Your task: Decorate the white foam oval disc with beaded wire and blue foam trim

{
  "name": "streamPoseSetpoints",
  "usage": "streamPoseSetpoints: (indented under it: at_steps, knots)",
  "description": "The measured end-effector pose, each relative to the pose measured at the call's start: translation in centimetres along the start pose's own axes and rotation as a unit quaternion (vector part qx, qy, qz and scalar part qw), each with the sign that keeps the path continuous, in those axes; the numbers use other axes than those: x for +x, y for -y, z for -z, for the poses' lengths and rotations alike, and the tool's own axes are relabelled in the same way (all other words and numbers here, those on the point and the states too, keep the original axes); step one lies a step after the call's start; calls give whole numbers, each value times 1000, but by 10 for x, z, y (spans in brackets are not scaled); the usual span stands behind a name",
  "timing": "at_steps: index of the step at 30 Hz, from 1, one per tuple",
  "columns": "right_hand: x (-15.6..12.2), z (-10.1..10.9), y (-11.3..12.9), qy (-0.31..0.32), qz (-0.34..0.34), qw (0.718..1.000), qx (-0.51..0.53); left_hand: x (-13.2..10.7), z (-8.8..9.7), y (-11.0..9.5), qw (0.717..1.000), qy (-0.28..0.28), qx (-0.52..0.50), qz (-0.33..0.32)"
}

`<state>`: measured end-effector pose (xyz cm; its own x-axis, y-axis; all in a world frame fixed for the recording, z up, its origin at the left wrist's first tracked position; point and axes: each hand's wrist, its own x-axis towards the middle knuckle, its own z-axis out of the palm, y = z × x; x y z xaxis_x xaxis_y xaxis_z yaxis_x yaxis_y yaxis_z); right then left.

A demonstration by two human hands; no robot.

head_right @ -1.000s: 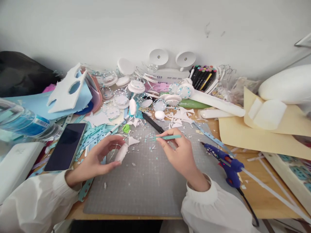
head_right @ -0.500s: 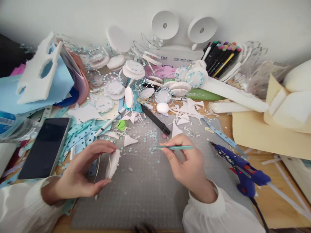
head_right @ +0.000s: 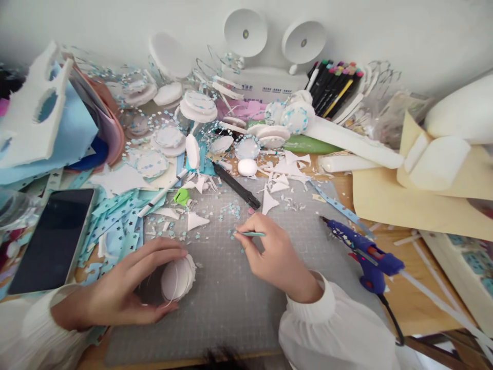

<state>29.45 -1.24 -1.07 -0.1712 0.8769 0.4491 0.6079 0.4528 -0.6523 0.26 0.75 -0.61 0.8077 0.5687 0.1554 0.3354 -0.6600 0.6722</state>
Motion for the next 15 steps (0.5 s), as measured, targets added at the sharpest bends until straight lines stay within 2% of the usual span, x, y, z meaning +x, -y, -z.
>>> streamPoseSetpoints:
  at_steps: [5,10,13,15]
  knots:
    - [-1,-4,0,-25,-52,997,44,4,2,-2,1000,6,9,-16]
    - [5,-2,11,-105,-106,978,148,5,5,2,999,3,-16,-42]
    - [8,-5,17,-133,-153,956,211,5,6,4,996,-41,-75,-40]
    - [11,-10,20,-133,-178,938,265,4,7,4,990,-88,-108,-13]
